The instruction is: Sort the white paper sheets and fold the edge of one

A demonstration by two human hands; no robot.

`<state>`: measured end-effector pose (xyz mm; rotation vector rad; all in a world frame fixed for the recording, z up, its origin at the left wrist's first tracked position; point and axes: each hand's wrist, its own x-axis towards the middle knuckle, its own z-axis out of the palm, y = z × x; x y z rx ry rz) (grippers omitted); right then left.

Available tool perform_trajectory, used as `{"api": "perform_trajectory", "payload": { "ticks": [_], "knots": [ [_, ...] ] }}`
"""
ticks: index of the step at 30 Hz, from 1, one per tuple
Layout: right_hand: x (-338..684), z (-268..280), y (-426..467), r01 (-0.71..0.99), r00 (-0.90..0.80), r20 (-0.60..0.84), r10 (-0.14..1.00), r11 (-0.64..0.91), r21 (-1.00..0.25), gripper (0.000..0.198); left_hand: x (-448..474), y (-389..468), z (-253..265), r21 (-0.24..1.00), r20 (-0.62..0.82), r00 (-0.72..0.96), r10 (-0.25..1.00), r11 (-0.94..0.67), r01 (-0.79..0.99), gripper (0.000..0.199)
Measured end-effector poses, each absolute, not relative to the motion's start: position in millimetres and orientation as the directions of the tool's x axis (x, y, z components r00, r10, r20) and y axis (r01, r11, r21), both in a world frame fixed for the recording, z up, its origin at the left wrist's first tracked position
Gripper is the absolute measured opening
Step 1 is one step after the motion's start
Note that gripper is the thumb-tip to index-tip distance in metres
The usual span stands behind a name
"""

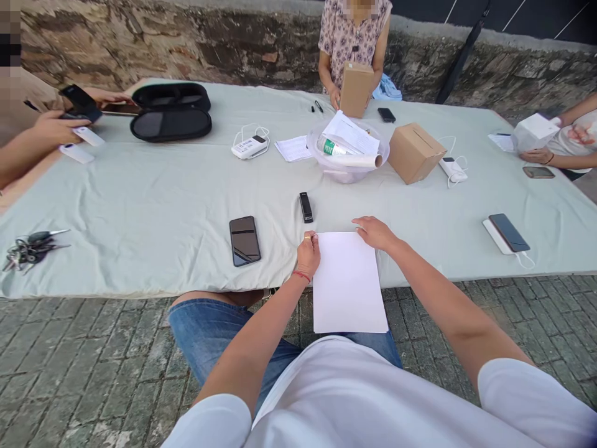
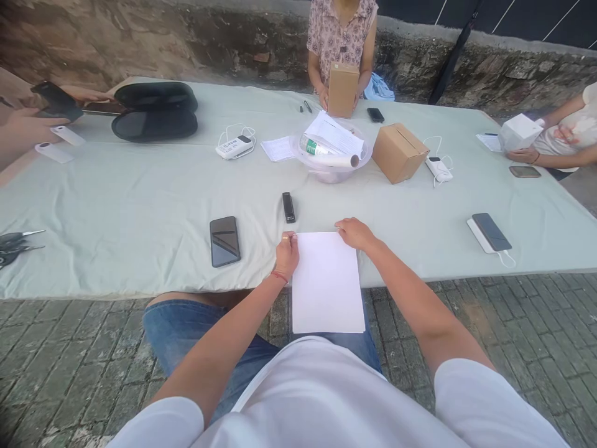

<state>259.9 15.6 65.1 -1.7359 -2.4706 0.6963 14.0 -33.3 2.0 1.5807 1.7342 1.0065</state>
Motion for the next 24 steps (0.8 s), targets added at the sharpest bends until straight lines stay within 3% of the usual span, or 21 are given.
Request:
{"api": "perform_trajectory", "payload": {
  "ticks": [5, 9, 12, 20, 24],
  "knots": [
    [236, 65, 17, 0.842, -0.472, -0.226, 0.852, 0.360, -0.401, 0.035, 15, -32, 2, 0.817, 0.069, -0.107, 0.992, 0.006, 0.576, 0.029],
    [210, 67, 17, 0.832, -0.467, -0.127, 0.875, 0.386, -0.399, 0.042, 15, -33, 1, 0.820, 0.069, -0.098, 0.993, -0.001, 0.572, 0.029],
    [191, 69, 15, 0.788, -0.563, -0.166, 0.810, 0.464, -0.405, 0.044, 15, -33, 1, 0.843, 0.082, -0.108, 0.991, -0.011, 0.537, 0.027],
    [164, 63, 10, 0.793, -0.544, -0.163, 0.823, 0.441, -0.420, 0.068, 14, -33, 0, 0.884, 0.114, -0.095, 0.989, -0.057, 0.464, 0.031],
    [162, 57, 11, 0.779, -0.555, -0.159, 0.816, 0.444, -0.442, 0.068, 14, -33, -3, 0.899, 0.120, -0.101, 0.988, -0.065, 0.434, 0.032]
  ]
}}
